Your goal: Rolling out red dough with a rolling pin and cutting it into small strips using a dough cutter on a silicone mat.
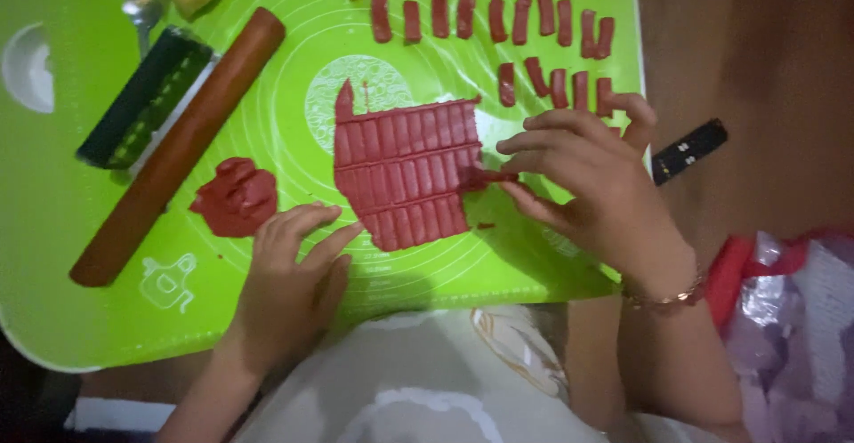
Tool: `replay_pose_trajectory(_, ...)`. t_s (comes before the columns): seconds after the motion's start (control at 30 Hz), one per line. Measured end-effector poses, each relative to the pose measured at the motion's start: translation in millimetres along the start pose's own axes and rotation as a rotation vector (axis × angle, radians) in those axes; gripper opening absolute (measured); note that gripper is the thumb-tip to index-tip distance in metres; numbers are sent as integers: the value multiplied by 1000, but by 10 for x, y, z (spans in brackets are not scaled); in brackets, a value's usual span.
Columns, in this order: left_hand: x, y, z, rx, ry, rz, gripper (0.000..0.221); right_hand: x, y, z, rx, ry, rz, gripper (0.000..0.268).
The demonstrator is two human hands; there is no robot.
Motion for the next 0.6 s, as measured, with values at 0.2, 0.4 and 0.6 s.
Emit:
replay_pose_trajectory(0.2, 152, 130, 66, 62, -63, -35, 39, -504, -410, 483, 13, 296, -115, 21)
replay_pose_trajectory(0.4, 123, 106, 69, 1, 2, -23, 45, -817, -554, 940, 36, 412, 22, 22)
replay_pose_trajectory(0.6, 187, 164, 96, 40, -28, -68, 48, -671, -282, 1169, 130, 232, 199, 21)
Point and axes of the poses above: each hand's wrist, its own z-axis away from the middle knuckle, its own y-axis out of the palm, x = y × z, the point moved 9 cm from there along -z, towards the middle knuckle, and after that the axes turned 3 degrees about -x, right-handed, at the moved point
